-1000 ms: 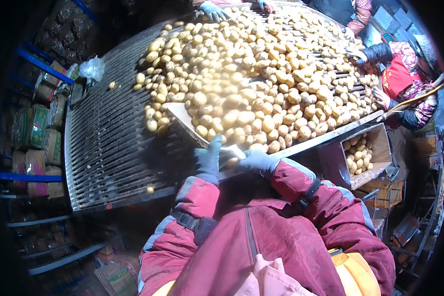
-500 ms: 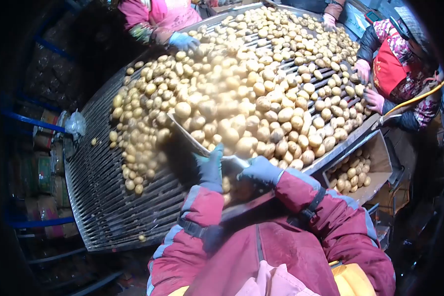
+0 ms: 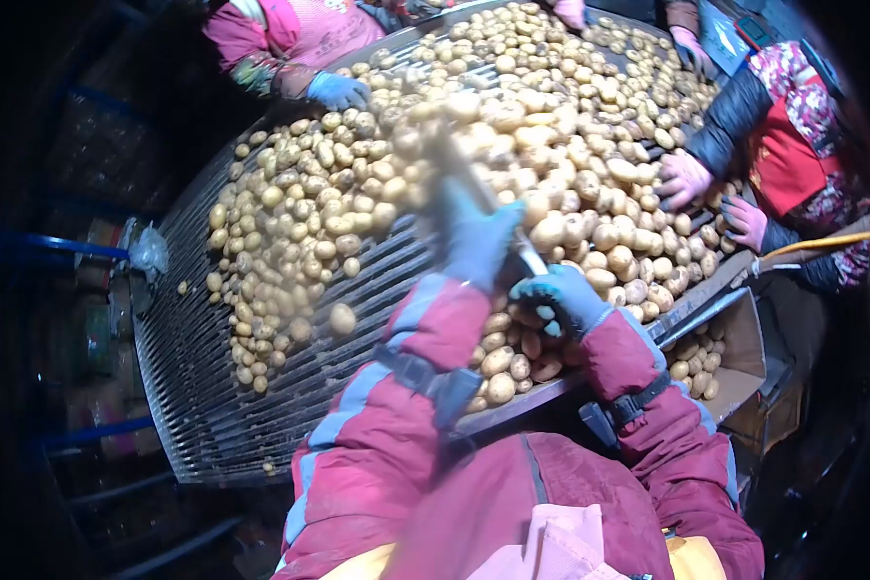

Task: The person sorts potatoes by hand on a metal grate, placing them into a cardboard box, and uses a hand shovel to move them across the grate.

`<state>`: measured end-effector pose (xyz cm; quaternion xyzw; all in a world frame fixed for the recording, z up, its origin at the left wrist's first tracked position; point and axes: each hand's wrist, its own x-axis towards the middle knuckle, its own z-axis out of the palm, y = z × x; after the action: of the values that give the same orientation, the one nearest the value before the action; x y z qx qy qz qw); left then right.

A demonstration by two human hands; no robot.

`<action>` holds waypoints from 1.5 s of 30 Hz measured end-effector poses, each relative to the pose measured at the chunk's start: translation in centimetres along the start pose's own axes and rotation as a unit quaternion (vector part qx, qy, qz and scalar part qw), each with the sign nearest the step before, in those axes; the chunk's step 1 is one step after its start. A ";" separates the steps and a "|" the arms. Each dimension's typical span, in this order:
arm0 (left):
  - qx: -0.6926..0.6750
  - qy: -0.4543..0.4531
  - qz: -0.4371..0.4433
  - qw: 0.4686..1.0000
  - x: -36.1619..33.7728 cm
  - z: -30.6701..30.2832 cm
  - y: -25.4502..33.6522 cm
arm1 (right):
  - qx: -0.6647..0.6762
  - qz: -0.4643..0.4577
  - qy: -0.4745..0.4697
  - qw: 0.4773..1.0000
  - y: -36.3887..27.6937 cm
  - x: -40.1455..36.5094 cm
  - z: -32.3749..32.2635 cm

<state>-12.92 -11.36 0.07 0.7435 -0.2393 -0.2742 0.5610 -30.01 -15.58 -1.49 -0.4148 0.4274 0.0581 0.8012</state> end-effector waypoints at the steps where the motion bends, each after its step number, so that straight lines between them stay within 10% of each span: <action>1: 0.032 -0.006 0.040 0.999 0.3 1.1 0.1 | 0.056 -0.018 0.002 0.998 -0.5 -1.2 0.3; 7: 0.151 -0.045 0.136 0.978 -4.3 -0.9 0.4 | -0.022 -0.101 0.017 0.995 5.5 -0.2 1.0; 13: 0.012 -0.014 -0.066 0.998 -11.1 -11.8 2.5 | -0.084 -0.013 -0.159 0.984 5.2 -3.3 9.4; 30: 0.131 0.234 -0.064 0.961 -30.0 -39.0 -9.0 | -0.280 0.128 -0.361 0.880 18.1 -4.4 36.5; 37: 0.151 0.247 -0.115 0.950 -32.3 -39.7 -12.5 | -0.268 0.145 -0.336 0.891 22.8 -3.5 37.3; 45: -0.140 0.158 -0.117 0.971 -31.6 -28.7 -9.9 | -0.263 0.143 -0.296 0.907 21.7 -5.1 25.2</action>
<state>-16.24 32.34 1.22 0.7141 -0.0187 -0.2479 0.6544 -26.91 17.82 -3.72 -0.5090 0.1945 0.4020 0.7359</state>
